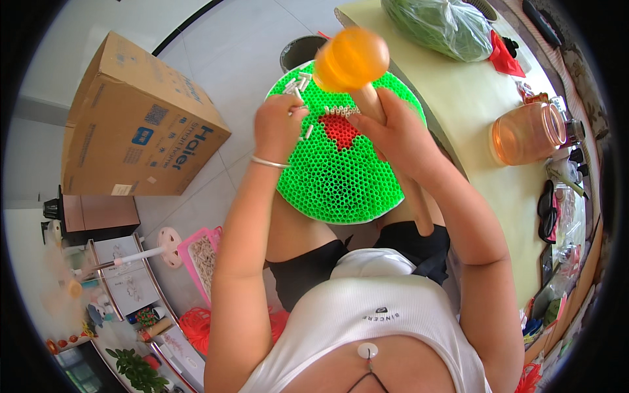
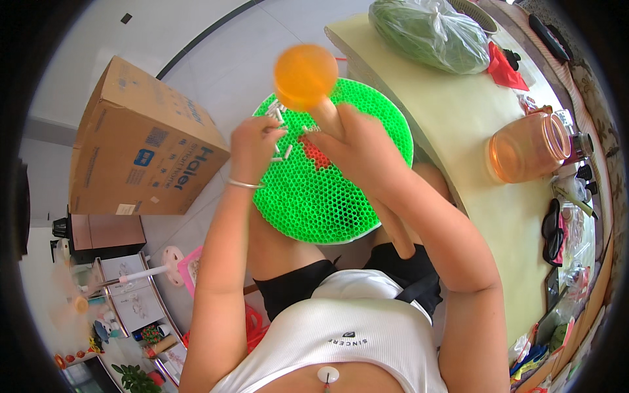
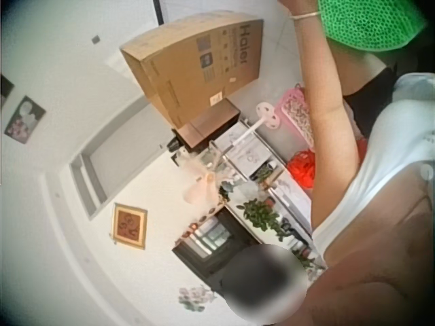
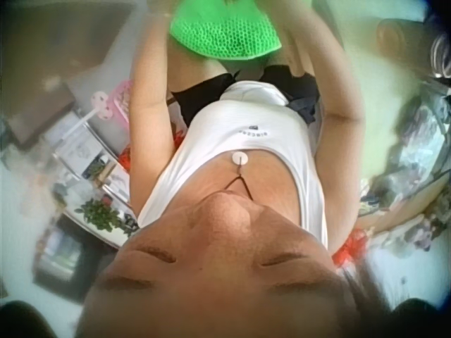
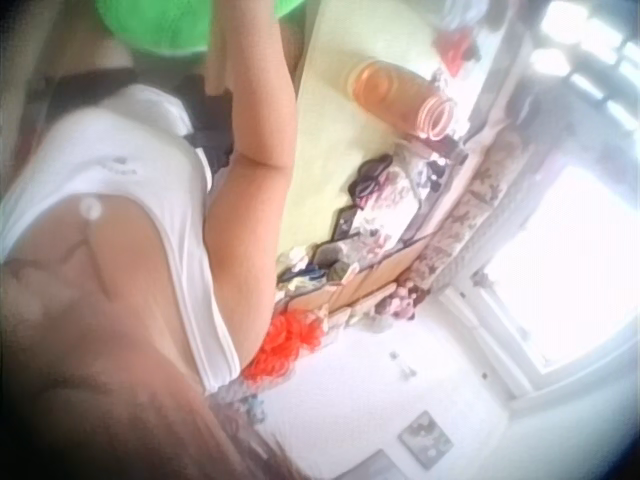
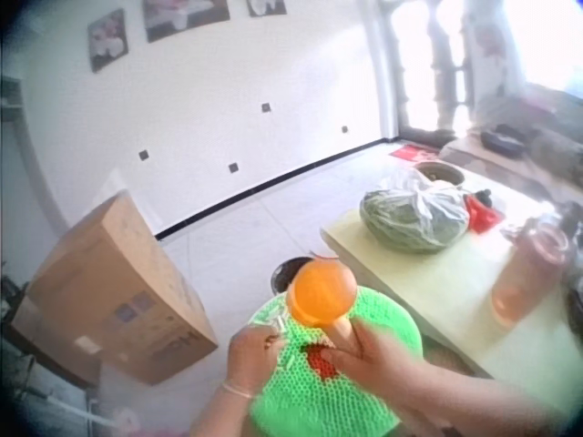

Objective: The person places small white components into a green and red circular base by hand and taps them into place using a wooden mallet.

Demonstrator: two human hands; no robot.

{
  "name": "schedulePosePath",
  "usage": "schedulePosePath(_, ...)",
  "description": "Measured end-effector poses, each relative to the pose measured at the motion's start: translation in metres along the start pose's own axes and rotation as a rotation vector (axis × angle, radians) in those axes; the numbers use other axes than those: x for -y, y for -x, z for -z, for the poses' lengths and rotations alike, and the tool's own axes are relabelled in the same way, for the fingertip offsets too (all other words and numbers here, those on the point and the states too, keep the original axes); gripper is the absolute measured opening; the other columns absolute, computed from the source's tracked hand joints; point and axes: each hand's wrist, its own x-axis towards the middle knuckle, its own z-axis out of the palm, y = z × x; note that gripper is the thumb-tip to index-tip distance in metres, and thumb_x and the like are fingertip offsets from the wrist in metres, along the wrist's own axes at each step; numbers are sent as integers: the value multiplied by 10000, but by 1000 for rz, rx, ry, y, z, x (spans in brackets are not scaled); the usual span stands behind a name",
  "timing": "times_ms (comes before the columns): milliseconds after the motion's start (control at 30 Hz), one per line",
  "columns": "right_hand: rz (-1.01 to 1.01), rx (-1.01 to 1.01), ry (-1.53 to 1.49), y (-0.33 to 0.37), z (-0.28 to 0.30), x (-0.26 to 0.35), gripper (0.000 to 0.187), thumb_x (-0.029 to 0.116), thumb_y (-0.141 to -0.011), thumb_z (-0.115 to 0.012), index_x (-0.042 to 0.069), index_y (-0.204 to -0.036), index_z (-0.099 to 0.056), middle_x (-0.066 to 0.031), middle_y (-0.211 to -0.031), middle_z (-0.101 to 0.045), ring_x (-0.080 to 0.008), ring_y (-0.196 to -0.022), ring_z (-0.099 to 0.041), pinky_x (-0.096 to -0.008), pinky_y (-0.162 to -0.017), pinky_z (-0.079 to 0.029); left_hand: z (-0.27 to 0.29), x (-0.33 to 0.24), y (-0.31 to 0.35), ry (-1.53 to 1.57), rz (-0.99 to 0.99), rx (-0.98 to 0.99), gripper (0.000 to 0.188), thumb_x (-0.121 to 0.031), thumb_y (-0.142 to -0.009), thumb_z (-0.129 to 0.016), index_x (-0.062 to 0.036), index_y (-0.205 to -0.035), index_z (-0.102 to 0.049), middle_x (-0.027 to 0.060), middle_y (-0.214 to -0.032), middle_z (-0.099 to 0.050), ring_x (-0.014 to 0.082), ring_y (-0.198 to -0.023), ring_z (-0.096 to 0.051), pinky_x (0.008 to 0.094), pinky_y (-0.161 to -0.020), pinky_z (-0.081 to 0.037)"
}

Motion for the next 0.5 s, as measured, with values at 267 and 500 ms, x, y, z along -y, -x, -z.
schedulePosePath(267, 91, 43, 424, -16, -16, -7, 364, 292, -900, -666, -37, -939, -515, -261, -854, -628, -449, -802, -616, -496, -682, -473, -6, -13, 26, -225, -15, 136, 150, -128, -722, -787, -39, -813, -707, 156, -825, -665, 331, -793, -650, 419, -695, -512)
schedulePosePath(500, -167, -58, 47, 10, 5, -35, 352, 275, -889, -688, -21, -916, -500, -141, -735, -588, -225, -575, -581, -368, -530, -478, -14, -8, 22, -39, 16, 72, 125, -45, -799, -721, -22, -909, -665, 120, -834, -685, 258, -764, -677, 364, -666, -522)
